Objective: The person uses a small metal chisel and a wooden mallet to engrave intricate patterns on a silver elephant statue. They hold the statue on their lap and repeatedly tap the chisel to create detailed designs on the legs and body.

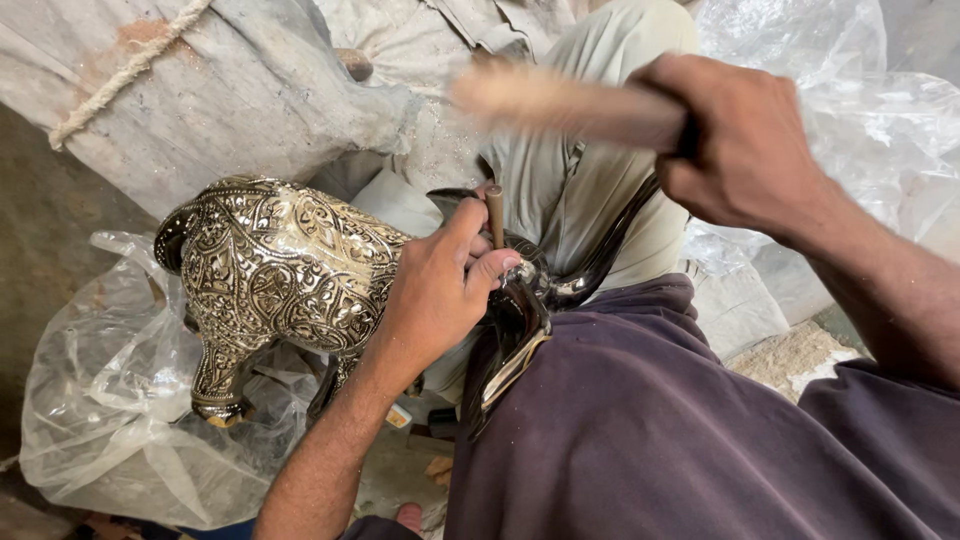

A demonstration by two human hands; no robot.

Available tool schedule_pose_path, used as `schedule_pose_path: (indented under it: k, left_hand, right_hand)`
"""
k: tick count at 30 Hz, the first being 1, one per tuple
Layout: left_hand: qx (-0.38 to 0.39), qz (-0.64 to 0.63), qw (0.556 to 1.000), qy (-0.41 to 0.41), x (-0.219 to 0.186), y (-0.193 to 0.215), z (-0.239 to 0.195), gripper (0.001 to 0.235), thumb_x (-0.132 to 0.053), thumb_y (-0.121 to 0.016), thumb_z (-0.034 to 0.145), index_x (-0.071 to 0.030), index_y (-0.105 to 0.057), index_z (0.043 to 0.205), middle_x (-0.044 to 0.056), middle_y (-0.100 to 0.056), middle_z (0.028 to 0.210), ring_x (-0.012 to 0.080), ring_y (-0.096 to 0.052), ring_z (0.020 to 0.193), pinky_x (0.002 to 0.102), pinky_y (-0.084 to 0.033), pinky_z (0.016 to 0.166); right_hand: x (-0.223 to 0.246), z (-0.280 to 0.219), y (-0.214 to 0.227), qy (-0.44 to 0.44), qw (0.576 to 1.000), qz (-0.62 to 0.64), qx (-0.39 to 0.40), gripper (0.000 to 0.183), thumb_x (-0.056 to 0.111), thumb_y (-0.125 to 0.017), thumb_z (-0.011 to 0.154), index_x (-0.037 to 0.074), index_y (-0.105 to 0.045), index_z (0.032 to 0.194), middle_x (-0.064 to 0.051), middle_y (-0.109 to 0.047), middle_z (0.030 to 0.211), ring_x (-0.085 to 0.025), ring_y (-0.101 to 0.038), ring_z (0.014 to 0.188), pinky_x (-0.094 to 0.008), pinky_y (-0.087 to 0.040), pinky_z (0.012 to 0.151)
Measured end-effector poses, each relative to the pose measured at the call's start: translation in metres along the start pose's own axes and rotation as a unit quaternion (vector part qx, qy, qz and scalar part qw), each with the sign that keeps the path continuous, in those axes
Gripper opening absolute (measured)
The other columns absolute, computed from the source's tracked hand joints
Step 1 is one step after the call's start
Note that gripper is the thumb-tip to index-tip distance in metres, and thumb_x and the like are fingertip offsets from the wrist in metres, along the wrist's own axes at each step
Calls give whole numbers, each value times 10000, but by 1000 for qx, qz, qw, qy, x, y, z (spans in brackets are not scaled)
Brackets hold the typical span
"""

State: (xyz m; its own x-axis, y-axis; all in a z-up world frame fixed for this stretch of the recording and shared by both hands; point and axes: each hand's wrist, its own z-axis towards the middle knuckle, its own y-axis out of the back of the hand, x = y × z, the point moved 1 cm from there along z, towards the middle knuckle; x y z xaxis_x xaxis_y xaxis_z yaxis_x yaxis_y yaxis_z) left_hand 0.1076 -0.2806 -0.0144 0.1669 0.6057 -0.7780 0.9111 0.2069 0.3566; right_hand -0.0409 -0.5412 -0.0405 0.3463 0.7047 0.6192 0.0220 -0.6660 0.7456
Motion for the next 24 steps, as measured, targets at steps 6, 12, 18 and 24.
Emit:
schedule_pose_path:
  k: [6,12,18,24]
  left_hand:
    - [-21,31,997,-65,-2,2,0,331,-229,-747,953,-20,-546,1112,137,-732,816,295,-749,734,404,-557,631]
    - [-17,35,995,-88,4,2,-6,299,-216,-741,958,-29,-550,1091,122,-715,796,312,-723,711,411,-528,635]
    - [-14,31,994,-107,4,2,-6,274,-196,-738,959,-20,-572,1088,130,-708,825,322,-718,755,417,-536,648]
    - [-10,50,991,-123,4,4,-4,272,-216,-744,958,-19,-581,1049,144,-696,849,329,-707,774,423,-531,661]
  right_hand:
    - [10,-11,-6,22,998,-25,-61,453,20,-652,720,59,-633,1172,-106,-704,937,-256,-652,773,-441,-538,729]
    - [13,-29,-11,3,994,39,-107,465,36,-613,765,35,-599,1230,-127,-662,977,-252,-655,863,-429,-556,811]
    - [18,-39,-5,-2,997,27,-66,422,49,-634,792,64,-625,1214,-109,-698,1012,-249,-679,886,-407,-560,802]
    - [30,-47,-6,-26,994,-96,-55,441,39,-677,760,66,-648,1199,-105,-701,974,-256,-670,830,-471,-547,770]
